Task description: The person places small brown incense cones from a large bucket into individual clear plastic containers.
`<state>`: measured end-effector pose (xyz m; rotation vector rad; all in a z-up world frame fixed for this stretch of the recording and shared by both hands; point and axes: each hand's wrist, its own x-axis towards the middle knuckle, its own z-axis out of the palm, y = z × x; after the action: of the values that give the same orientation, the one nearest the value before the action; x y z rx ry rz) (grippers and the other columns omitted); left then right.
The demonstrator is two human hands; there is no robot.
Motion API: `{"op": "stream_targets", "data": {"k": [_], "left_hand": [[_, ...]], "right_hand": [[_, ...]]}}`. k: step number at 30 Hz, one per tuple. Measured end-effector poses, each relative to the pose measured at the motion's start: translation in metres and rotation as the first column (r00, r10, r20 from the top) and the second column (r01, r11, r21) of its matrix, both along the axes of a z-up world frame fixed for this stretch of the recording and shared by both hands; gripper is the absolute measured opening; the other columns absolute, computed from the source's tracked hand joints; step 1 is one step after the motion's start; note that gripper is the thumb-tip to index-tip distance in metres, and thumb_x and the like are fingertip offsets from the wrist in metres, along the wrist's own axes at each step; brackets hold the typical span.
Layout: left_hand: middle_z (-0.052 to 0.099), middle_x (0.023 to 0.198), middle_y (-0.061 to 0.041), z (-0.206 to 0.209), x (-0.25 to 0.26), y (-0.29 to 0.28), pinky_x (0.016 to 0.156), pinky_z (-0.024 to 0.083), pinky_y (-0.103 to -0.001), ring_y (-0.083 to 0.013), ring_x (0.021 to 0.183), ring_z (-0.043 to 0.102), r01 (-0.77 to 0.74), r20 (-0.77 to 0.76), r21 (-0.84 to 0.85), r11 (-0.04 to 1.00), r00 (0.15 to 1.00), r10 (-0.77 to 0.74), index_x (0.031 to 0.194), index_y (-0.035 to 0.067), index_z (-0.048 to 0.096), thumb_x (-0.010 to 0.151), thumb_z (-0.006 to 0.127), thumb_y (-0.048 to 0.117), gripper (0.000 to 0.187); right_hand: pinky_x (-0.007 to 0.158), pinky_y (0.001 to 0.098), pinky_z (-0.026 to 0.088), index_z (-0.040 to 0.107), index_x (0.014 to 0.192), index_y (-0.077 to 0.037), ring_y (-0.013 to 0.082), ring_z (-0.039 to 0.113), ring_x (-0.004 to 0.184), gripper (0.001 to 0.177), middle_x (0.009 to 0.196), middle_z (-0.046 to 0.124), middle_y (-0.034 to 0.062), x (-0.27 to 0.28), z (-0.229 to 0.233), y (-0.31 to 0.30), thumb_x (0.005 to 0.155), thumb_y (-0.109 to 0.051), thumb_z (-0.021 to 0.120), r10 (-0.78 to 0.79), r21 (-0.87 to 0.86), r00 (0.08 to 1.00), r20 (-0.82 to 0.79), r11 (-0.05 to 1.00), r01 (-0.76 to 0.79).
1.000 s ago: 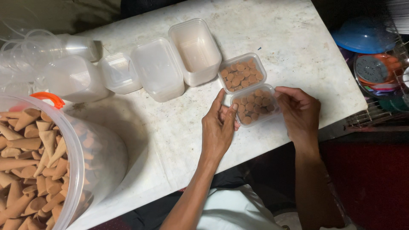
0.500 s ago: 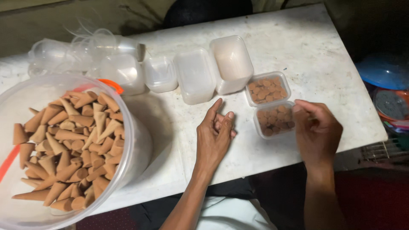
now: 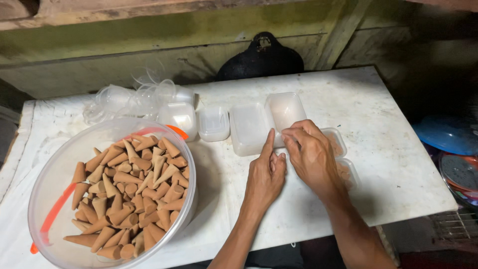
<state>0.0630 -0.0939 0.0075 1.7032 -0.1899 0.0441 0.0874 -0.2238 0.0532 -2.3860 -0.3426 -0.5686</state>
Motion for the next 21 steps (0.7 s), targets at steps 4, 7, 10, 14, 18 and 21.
{"op": "stream_targets", "data": {"k": [4, 7, 10, 14, 18, 21], "left_hand": [[0.057, 0.063, -0.009, 0.001, -0.001, 0.000, 0.056, 0.048, -0.035, -0.0215, 0.059, 0.057, -0.011, 0.024, 0.078, 0.997, 1.000, 0.009, 0.155, 0.000, 0.037, 0.097, 0.052, 0.012, 0.060], [0.057, 0.064, -0.009, 0.003, -0.003, 0.000, 0.057, 0.049, -0.035, -0.0215, 0.060, 0.058, -0.008, 0.036, 0.122, 0.992, 0.999, 0.004, 0.155, 0.001, 0.036, 0.097, 0.053, 0.012, 0.062], [0.058, 0.064, -0.008, 0.005, -0.003, 0.001, 0.057, 0.049, -0.034, -0.0200, 0.060, 0.057, -0.006, 0.028, 0.121, 0.993, 1.000, 0.002, 0.154, 0.001, 0.038, 0.097, 0.053, 0.013, 0.061], [0.061, 0.066, -0.009, 0.013, -0.004, 0.009, 0.053, 0.048, -0.031, -0.0191, 0.059, 0.058, -0.023, 0.015, 0.072, 0.997, 1.000, 0.022, 0.152, -0.001, 0.041, 0.098, 0.055, 0.017, 0.058], [0.065, 0.073, -0.014, 0.034, -0.011, 0.030, 0.048, 0.052, -0.029, -0.0192, 0.060, 0.059, -0.095, -0.037, -0.144, 0.985, 0.995, 0.091, 0.150, -0.004, 0.042, 0.100, 0.051, 0.016, 0.054], [0.063, 0.078, -0.013, 0.031, -0.013, 0.056, 0.051, 0.054, -0.028, -0.0194, 0.066, 0.064, -0.137, -0.018, -0.280, 0.950, 0.990, 0.137, 0.148, -0.003, 0.043, 0.104, 0.042, 0.024, 0.052]], "right_hand": [[0.065, 0.0380, 0.054, 0.075, 0.093, -0.005, 0.0297, 0.067, 0.076, 0.012, 0.089, 0.068, 0.0092, 0.003, 0.001, 0.002, 0.097, -0.008, 0.064, 0.011, -0.001, 0.998, 0.059, 1.000, -0.011], [0.067, 0.0375, 0.055, 0.074, 0.094, -0.007, 0.0293, 0.068, 0.077, 0.013, 0.087, 0.069, 0.0077, 0.002, 0.004, 0.002, 0.099, -0.009, 0.063, -0.001, -0.002, 0.994, 0.109, 1.000, 0.001], [0.071, 0.0366, 0.055, 0.073, 0.096, -0.008, 0.0287, 0.069, 0.081, 0.013, 0.090, 0.071, 0.0077, -0.002, 0.008, -0.001, 0.101, -0.011, 0.062, -0.025, 0.003, 0.991, 0.129, 1.000, 0.025], [0.071, 0.0374, 0.056, 0.071, 0.097, -0.002, 0.0300, 0.069, 0.081, 0.011, 0.091, 0.071, 0.0116, -0.007, 0.011, -0.008, 0.101, -0.002, 0.061, -0.052, 0.110, 0.969, 0.243, 0.994, 0.026], [0.078, 0.0355, 0.056, 0.067, 0.099, 0.006, 0.0298, 0.070, 0.087, 0.006, 0.101, 0.071, 0.0175, -0.025, 0.020, -0.014, 0.099, 0.004, 0.061, -0.036, 0.241, 0.925, 0.378, 0.969, -0.060], [0.073, 0.0380, 0.058, 0.069, 0.095, 0.001, 0.0284, 0.071, 0.083, 0.006, 0.098, 0.071, 0.0129, -0.050, 0.026, -0.007, 0.094, 0.001, 0.063, 0.081, 0.120, 0.927, 0.367, 0.984, -0.133]]}}
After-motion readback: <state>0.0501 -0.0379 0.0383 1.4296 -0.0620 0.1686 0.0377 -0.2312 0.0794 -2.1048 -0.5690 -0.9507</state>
